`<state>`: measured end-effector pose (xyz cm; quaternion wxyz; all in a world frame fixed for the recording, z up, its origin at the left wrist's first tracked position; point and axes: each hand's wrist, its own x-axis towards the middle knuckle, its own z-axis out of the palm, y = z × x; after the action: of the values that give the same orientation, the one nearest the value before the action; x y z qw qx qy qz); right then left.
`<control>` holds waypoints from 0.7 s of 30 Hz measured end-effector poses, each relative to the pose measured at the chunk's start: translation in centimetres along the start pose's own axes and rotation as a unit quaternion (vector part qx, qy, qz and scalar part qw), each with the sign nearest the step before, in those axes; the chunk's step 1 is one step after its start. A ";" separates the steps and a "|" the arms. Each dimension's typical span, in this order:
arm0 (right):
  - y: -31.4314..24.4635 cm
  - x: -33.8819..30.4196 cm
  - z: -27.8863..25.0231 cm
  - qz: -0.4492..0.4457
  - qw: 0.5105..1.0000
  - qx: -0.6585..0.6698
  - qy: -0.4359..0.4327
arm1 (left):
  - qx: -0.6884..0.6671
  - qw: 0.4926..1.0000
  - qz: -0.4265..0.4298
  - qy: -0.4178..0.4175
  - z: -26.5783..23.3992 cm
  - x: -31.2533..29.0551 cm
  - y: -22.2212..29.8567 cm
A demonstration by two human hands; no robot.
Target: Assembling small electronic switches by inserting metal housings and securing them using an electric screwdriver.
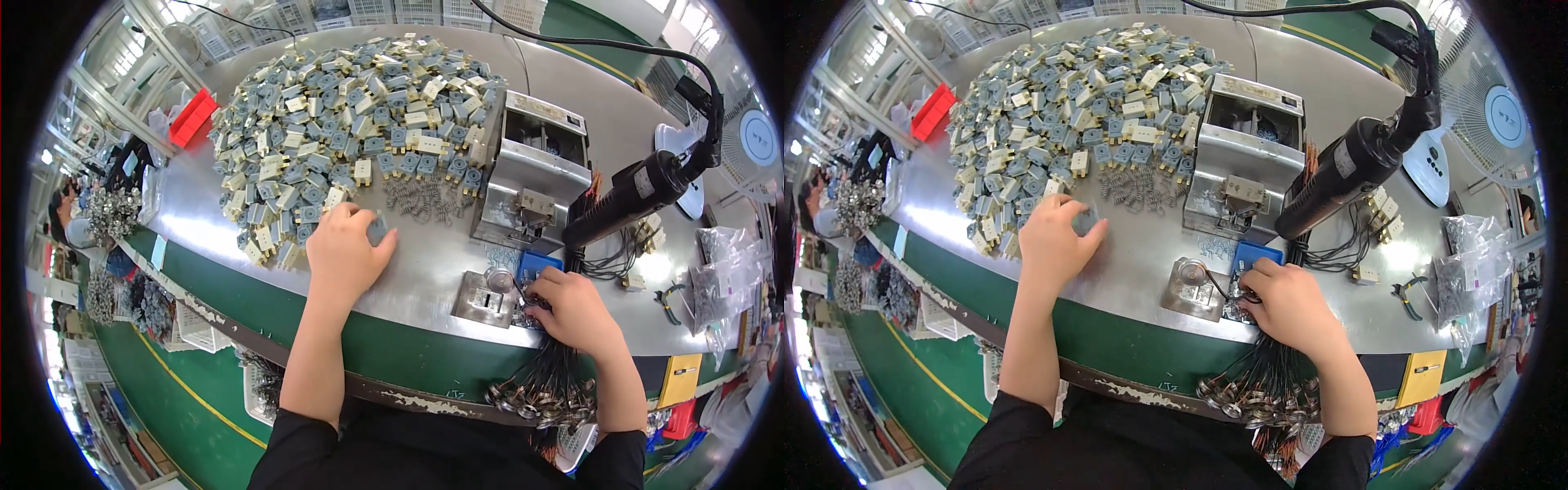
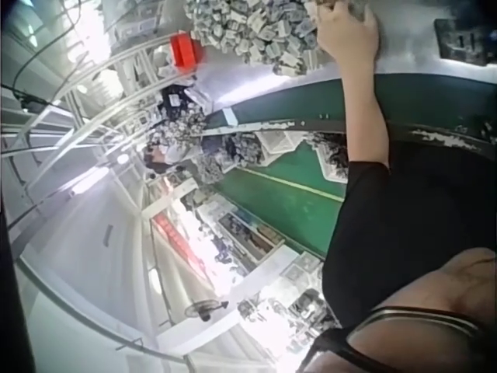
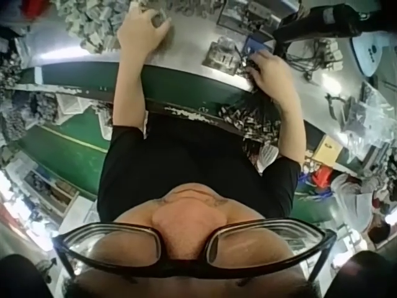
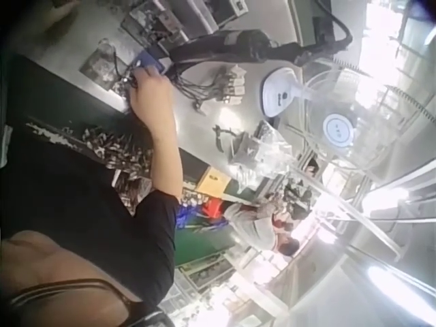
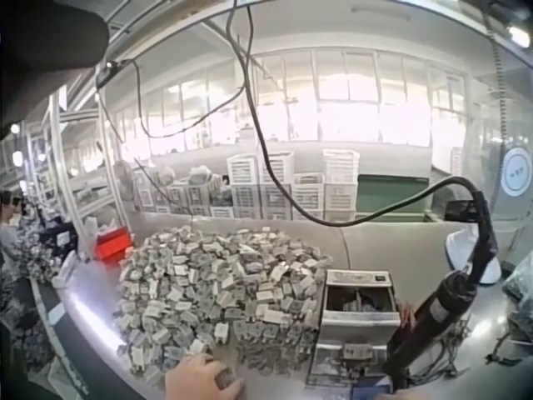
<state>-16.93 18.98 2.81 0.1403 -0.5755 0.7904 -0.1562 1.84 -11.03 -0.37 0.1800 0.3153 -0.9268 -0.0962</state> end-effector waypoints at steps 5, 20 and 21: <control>0.5 0.1 0.6 -0.009 1.000 0.015 0.001 | -0.046 0.991 -0.024 -0.124 -0.9 -0.6 0.0; 0.7 0.3 0.1 0.025 0.997 0.056 0.049 | -0.296 0.935 0.192 -0.032 -5.0 -2.4 0.3; 1.0 -0.1 0.3 0.029 0.997 0.055 0.047 | -0.285 0.935 0.209 -0.028 -5.4 -2.0 0.8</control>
<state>-17.66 19.35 2.11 0.1393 -0.5362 0.8024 -0.2220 4.98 -9.47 4.28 0.2522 0.0466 -0.9100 -0.3258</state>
